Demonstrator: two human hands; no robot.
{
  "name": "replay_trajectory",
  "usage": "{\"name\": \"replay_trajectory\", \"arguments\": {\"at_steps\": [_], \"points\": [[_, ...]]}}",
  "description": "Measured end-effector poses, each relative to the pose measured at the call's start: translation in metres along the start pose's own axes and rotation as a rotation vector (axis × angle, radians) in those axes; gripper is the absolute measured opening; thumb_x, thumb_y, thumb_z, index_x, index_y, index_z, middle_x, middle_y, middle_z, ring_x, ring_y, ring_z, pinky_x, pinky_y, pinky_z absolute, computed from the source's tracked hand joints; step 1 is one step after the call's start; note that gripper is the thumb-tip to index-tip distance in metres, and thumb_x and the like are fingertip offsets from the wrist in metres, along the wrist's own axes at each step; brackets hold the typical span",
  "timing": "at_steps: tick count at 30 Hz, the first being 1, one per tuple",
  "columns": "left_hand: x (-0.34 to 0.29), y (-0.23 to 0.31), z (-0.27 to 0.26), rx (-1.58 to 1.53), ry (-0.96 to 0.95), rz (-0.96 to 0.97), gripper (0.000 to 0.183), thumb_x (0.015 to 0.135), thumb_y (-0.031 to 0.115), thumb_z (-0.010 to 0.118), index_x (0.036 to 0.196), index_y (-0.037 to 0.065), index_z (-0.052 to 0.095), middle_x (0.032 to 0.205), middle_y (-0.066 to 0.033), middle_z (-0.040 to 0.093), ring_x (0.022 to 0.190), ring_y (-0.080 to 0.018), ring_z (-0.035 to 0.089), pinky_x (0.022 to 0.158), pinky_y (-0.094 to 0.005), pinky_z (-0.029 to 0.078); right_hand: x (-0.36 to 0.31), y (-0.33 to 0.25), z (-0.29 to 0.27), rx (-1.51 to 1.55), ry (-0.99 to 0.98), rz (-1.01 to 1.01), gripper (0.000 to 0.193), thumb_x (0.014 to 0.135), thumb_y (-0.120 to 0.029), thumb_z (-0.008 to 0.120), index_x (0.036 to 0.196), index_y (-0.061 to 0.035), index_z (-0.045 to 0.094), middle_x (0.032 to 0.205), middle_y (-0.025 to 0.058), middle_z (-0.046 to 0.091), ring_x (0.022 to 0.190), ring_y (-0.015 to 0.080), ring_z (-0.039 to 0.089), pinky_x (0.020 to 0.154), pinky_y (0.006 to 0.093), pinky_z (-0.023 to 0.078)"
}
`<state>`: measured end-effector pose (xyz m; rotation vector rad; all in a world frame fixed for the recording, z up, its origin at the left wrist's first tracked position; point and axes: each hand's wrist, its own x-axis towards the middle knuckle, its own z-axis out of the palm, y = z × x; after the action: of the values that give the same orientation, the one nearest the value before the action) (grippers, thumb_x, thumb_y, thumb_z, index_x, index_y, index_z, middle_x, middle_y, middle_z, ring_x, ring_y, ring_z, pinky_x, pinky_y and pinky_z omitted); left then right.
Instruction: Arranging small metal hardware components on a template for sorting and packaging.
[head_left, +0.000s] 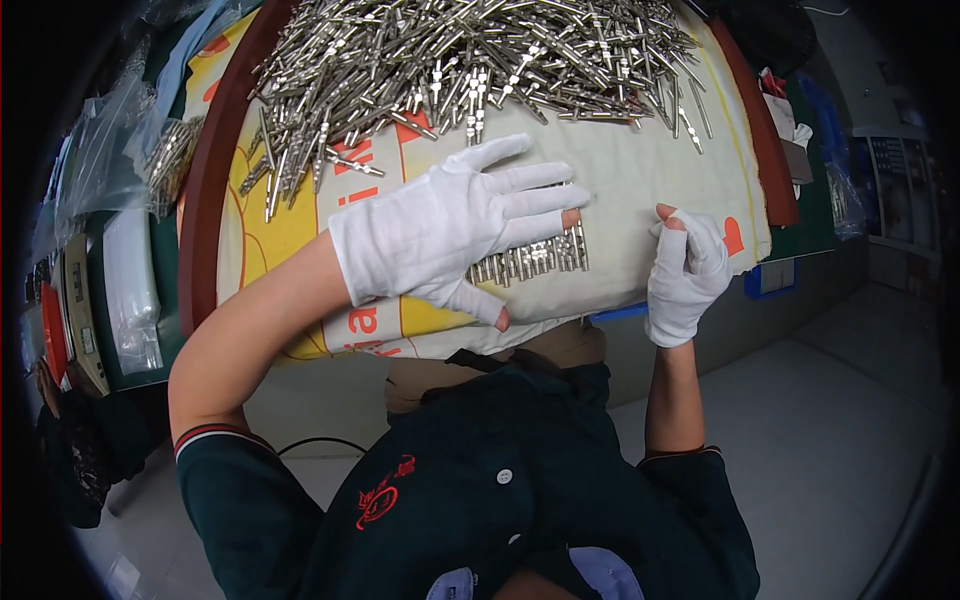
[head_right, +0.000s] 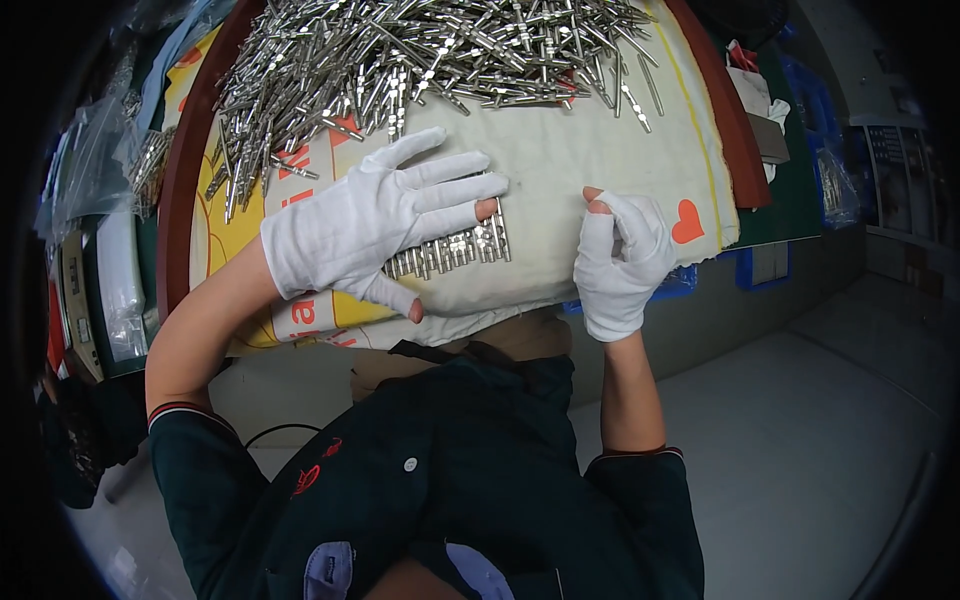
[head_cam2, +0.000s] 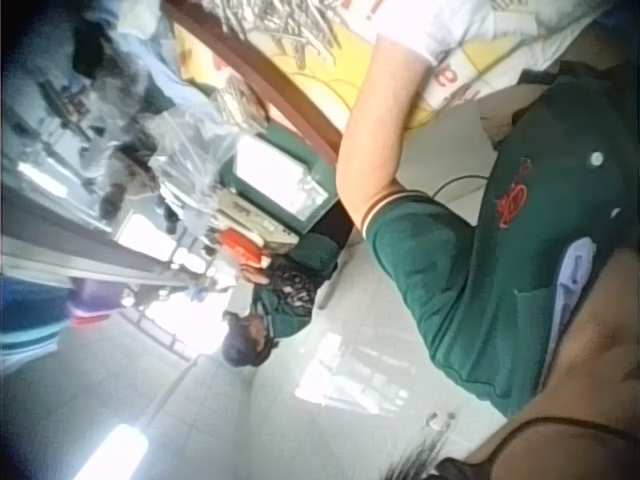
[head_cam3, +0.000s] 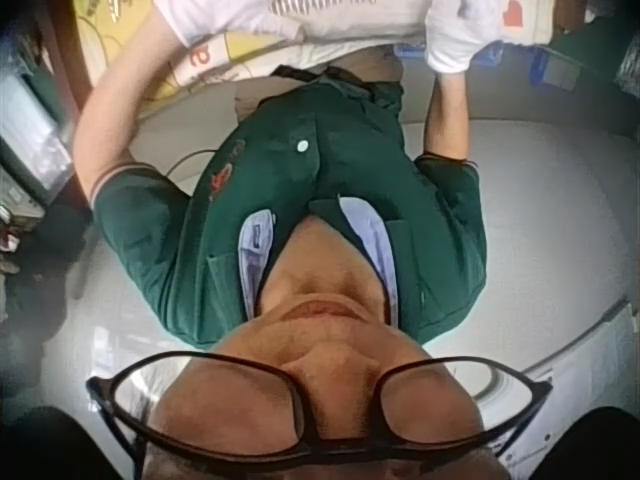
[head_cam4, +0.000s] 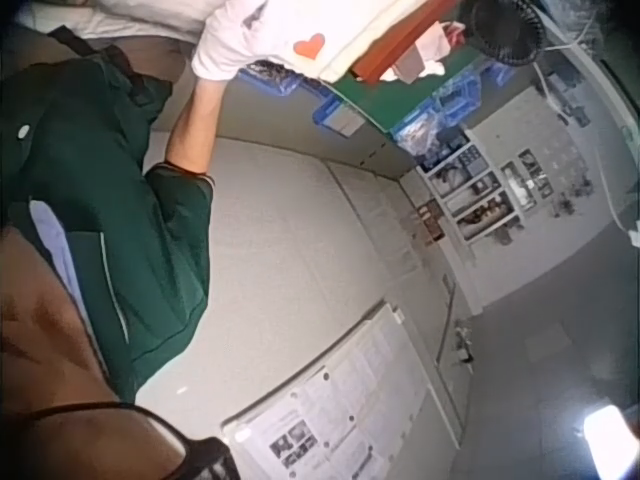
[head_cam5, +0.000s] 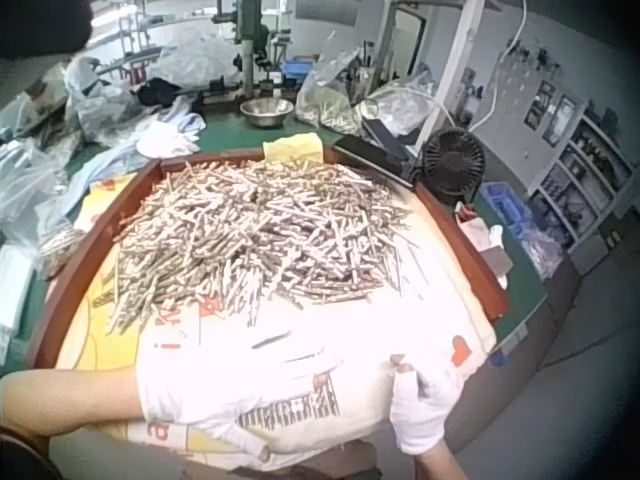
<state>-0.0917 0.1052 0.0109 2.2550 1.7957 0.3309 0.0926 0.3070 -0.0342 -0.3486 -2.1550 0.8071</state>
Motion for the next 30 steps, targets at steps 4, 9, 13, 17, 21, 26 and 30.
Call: {"name": "replay_trajectory", "arguments": {"at_steps": [4,9,13,17,21,26,30], "points": [[0.002,-0.001,0.002,0.022,0.024,0.023,0.109,0.07,0.076,0.057,0.15,0.006,0.029,0.156,-0.0131,0.029,0.145,-0.0311,0.025,0.118,-0.053,0.014,-0.001,-0.001,0.0,0.004,0.006,0.009,0.009,0.085,0.001,0.063,0.091,-0.0049,0.067,0.074,0.0031,0.062,0.054,0.0081,0.047,0.048,0.0231,0.035],[0.006,-0.001,0.003,0.02,0.028,0.026,0.109,0.07,0.075,0.058,0.149,0.005,0.03,0.155,-0.0135,0.03,0.145,-0.0309,0.026,0.118,-0.0535,0.014,0.0,-0.002,-0.002,0.007,0.009,0.016,0.009,0.085,0.0,0.063,0.091,-0.0049,0.067,0.074,0.0029,0.061,0.054,0.0081,0.048,0.048,0.0232,0.035],[0.008,0.001,0.003,0.036,0.025,0.016,0.108,0.071,0.075,0.056,0.149,0.005,0.031,0.155,-0.014,0.03,0.145,-0.0307,0.026,0.118,-0.0527,0.014,0.0,-0.001,-0.001,0.004,0.002,0.012,0.01,0.085,0.001,0.063,0.091,-0.0049,0.068,0.074,0.0028,0.061,0.054,0.0084,0.048,0.048,0.0235,0.036],[0.011,0.001,0.002,0.072,0.042,0.026,0.105,0.074,0.077,0.052,0.149,0.005,0.031,0.155,-0.0142,0.031,0.145,-0.0305,0.026,0.118,-0.0524,0.015,0.001,-0.001,-0.001,-0.012,0.012,-0.017,0.01,0.085,0.001,0.063,0.091,-0.0051,0.068,0.075,0.0031,0.063,0.054,0.0091,0.049,0.049,0.0239,0.037],[0.012,0.003,0.001,0.075,0.053,0.007,0.104,0.075,0.076,0.05,0.149,0.005,0.031,0.154,-0.0142,0.031,0.145,-0.0303,0.027,0.118,-0.0521,0.016,0.001,0.0,0.001,-0.002,0.026,-0.01,0.009,0.085,0.0,0.063,0.09,-0.0049,0.068,0.075,0.0032,0.063,0.055,0.0095,0.049,0.049,0.0242,0.037],[-0.015,0.011,-0.02,0.081,0.12,-0.056,0.107,0.073,0.078,0.048,0.15,0.006,0.029,0.154,-0.014,0.032,0.143,-0.0327,0.03,0.117,-0.0524,0.018,0.0,0.0,0.001,-0.01,0.03,-0.001,0.007,0.086,-0.001,0.063,0.09,-0.0048,0.068,0.075,0.0031,0.064,0.057,0.0095,0.05,0.05,0.0246,0.037],[-0.055,0.01,-0.023,0.129,0.067,-0.174,0.109,0.072,0.081,0.044,0.152,0.011,0.025,0.155,-0.0139,0.029,0.143,-0.0347,0.028,0.118,-0.0531,0.016,-0.003,0.002,-0.002,-0.036,-0.004,0.021,0.007,0.087,-0.003,0.061,0.09,-0.0039,0.068,0.079,0.004,0.066,0.06,0.0102,0.051,0.054,0.0248,0.038]]}}
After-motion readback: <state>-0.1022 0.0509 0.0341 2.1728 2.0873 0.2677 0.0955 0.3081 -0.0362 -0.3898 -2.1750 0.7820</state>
